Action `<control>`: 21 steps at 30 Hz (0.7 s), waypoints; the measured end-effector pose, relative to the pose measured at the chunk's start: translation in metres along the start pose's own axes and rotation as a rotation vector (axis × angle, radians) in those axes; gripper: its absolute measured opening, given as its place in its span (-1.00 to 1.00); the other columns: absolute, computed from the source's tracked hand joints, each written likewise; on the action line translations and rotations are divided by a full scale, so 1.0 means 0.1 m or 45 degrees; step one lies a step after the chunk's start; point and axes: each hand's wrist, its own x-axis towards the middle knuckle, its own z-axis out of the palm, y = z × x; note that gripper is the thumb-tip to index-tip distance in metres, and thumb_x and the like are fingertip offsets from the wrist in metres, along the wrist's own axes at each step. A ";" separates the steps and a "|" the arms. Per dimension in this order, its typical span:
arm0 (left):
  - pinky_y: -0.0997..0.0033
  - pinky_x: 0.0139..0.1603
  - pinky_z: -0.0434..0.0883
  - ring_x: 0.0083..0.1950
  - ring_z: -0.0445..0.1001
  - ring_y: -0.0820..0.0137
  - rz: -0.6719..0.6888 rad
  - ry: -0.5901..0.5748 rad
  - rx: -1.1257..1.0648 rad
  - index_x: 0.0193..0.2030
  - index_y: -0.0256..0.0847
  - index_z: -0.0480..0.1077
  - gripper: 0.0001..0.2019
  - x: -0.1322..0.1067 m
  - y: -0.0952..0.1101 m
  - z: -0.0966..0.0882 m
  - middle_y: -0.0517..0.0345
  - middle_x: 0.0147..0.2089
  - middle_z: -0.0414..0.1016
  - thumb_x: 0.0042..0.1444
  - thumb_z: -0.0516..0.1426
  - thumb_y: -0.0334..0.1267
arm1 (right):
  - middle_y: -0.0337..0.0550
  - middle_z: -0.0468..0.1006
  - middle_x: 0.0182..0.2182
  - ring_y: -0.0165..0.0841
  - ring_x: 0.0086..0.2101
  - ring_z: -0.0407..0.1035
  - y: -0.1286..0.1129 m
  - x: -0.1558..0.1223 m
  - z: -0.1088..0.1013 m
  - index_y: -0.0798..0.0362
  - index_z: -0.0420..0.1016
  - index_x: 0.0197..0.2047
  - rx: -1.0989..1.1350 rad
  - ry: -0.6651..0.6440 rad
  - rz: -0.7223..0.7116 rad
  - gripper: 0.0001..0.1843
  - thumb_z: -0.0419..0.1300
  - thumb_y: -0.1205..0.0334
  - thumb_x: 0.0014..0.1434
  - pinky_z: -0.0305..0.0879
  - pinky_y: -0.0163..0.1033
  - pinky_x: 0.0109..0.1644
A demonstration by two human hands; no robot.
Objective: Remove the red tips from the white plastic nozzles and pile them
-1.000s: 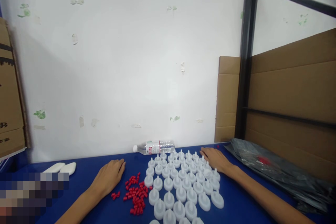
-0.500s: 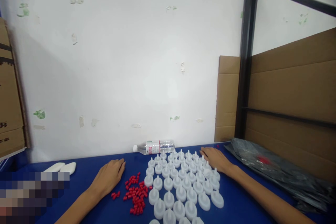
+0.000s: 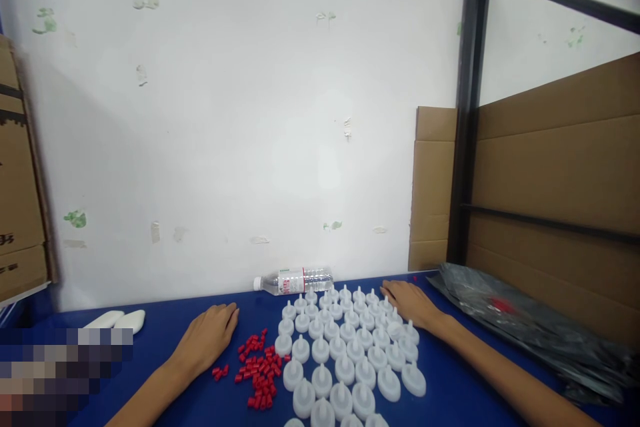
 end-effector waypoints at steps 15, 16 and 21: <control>0.15 0.13 0.44 0.15 0.54 0.09 -0.005 0.012 0.031 0.08 -0.22 0.50 -0.54 0.00 0.00 0.01 -0.13 0.07 0.60 0.41 -0.19 -0.19 | -0.09 0.55 -0.06 -0.28 -0.14 0.50 0.00 0.01 0.01 0.10 0.48 0.04 -0.012 -0.001 0.003 -0.71 0.20 0.09 0.39 0.49 -0.05 -0.05; 0.16 0.13 0.44 0.15 0.54 0.09 -0.006 0.012 0.033 0.08 -0.22 0.50 -0.54 0.00 0.00 0.01 -0.14 0.07 0.60 0.42 -0.19 -0.19 | -0.09 0.55 -0.06 -0.28 -0.14 0.50 0.00 0.01 0.01 0.10 0.48 0.04 -0.012 0.000 0.003 -0.71 0.20 0.09 0.39 0.49 -0.05 -0.05; 0.12 0.13 0.43 0.13 0.55 0.07 0.004 0.009 0.023 0.11 -0.26 0.49 -0.53 0.00 0.00 0.00 -0.16 0.06 0.60 0.41 -0.19 -0.19 | -0.09 0.55 -0.07 -0.28 -0.15 0.50 0.00 0.00 0.00 0.10 0.48 0.03 -0.010 0.006 0.003 -0.71 0.19 0.09 0.39 0.49 -0.06 -0.05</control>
